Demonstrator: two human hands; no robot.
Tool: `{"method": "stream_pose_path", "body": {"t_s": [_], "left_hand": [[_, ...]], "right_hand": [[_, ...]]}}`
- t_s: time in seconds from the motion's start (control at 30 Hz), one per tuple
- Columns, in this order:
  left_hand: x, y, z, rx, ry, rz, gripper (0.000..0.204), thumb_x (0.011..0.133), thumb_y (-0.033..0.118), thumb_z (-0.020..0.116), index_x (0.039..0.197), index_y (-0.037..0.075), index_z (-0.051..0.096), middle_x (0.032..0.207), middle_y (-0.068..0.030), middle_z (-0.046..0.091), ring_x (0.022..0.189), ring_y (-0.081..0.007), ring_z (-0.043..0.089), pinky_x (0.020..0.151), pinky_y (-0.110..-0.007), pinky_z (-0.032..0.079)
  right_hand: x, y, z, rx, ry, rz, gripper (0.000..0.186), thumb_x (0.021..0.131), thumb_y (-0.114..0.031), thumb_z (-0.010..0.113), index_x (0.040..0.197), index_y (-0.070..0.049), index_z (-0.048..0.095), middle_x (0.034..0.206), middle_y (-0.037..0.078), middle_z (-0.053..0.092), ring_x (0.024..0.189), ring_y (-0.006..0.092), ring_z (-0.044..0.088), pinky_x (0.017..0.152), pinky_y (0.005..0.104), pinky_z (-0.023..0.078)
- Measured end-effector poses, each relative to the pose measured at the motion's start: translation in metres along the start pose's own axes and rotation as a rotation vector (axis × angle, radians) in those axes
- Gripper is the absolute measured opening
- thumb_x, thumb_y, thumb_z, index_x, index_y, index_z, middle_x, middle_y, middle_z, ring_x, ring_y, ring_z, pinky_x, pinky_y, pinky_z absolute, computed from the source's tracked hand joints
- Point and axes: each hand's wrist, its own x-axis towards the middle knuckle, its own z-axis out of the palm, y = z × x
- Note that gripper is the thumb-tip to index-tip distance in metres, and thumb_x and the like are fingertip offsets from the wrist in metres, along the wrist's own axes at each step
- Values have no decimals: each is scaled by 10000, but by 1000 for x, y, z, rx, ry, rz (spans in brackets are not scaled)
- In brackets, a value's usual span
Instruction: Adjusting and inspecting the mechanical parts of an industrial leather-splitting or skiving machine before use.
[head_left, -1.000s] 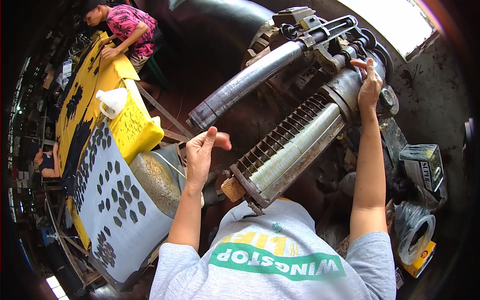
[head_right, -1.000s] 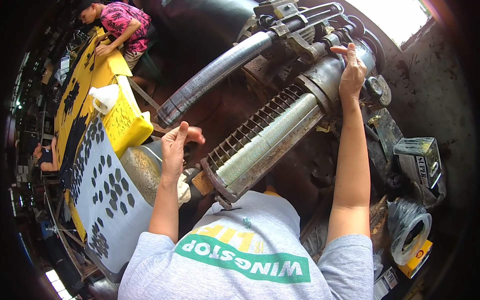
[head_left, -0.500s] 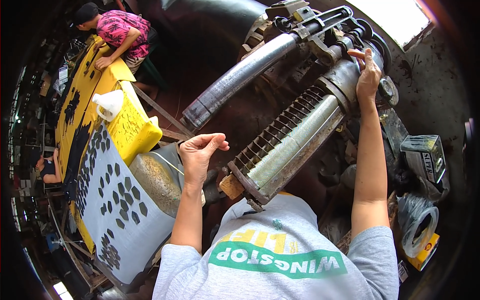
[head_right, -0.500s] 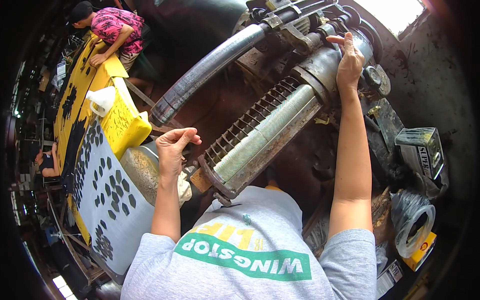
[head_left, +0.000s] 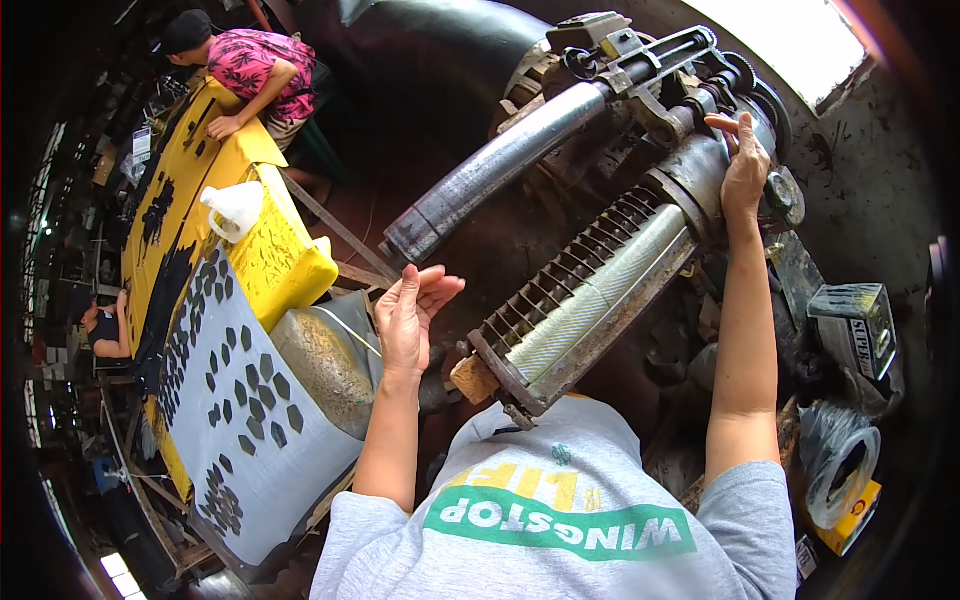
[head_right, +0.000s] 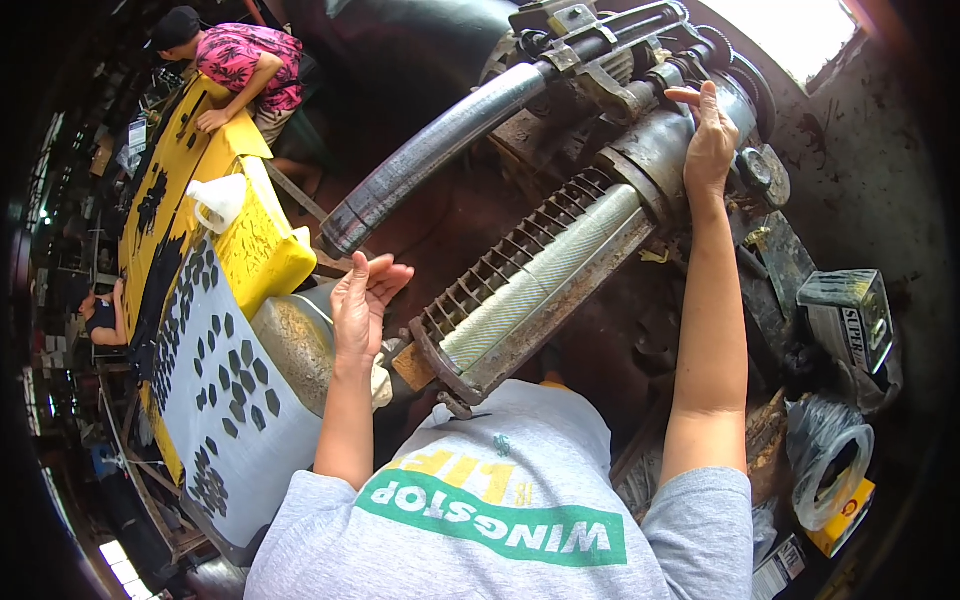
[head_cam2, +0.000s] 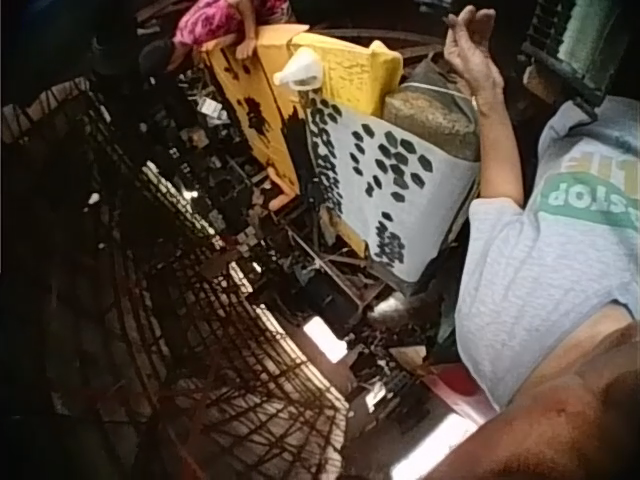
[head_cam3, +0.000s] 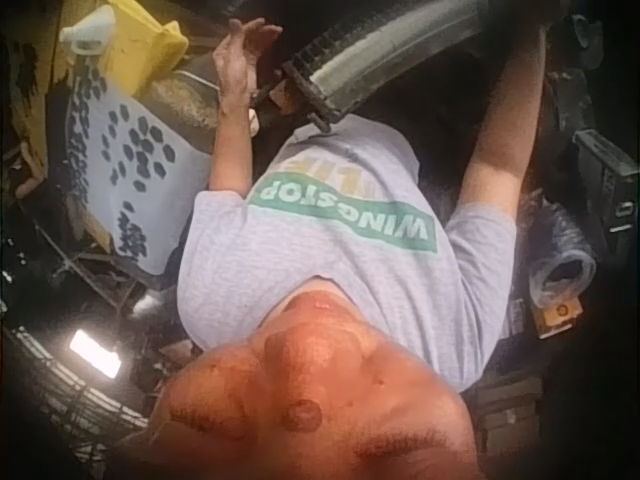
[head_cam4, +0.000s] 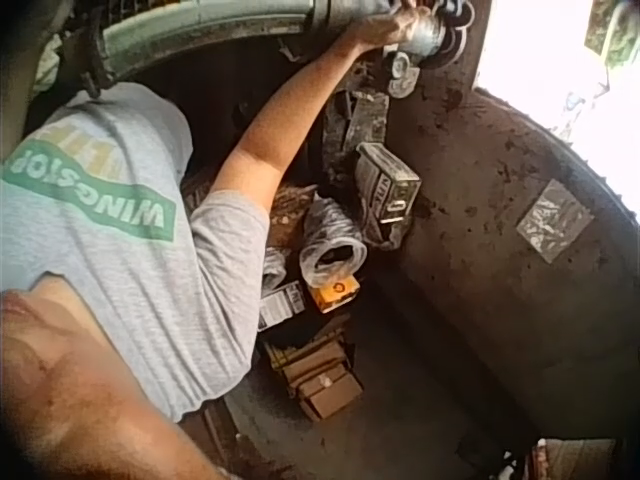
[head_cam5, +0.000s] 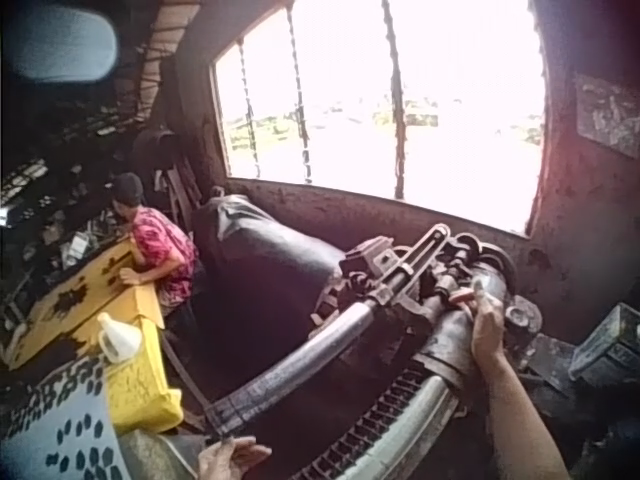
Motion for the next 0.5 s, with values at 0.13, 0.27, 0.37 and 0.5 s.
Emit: {"method": "stream_pose_path", "body": {"t_s": [0.13, 0.27, 0.37, 0.5], "left_hand": [[-1, 1, 0, -119, -26, -64, 512, 945, 381, 451, 1162, -76, 529, 1027, -216, 633, 997, -303, 622, 912, -378, 484], [-2, 3, -2, -151, -18, -80, 543, 953, 402, 418, 1222, -66, 480, 1035, -229, 628, 1006, -306, 618, 914, -380, 480], [-4, 5, -4, -163, -26, -109, 559, 945, 410, 432, 1256, -54, 452, 1025, -225, 632, 987, -301, 627, 902, -375, 487], [-3, 2, -6, -51, -49, -62, 498, 903, 297, 565, 1253, -44, 463, 990, -190, 652, 912, -261, 655, 840, -339, 525]], "right_hand": [[1, 2, -3, 11, -35, 17, 539, 990, -366, 327, 904, 39, 672, 1001, 132, 651, 1036, 186, 554, 1023, 348, 328], [0, 0, 1, 41, -3, 12, 540, 991, -353, 339, 877, 58, 671, 922, 137, 646, 963, 194, 571, 1013, 361, 365], [-1, -1, 1, 37, -2, 1, 543, 990, -354, 341, 880, 64, 670, 924, 141, 646, 970, 194, 570, 1017, 365, 363], [0, 0, -1, 9, 3, -5, 536, 989, -353, 340, 887, 54, 675, 929, 139, 648, 973, 197, 571, 1018, 367, 364]]}}
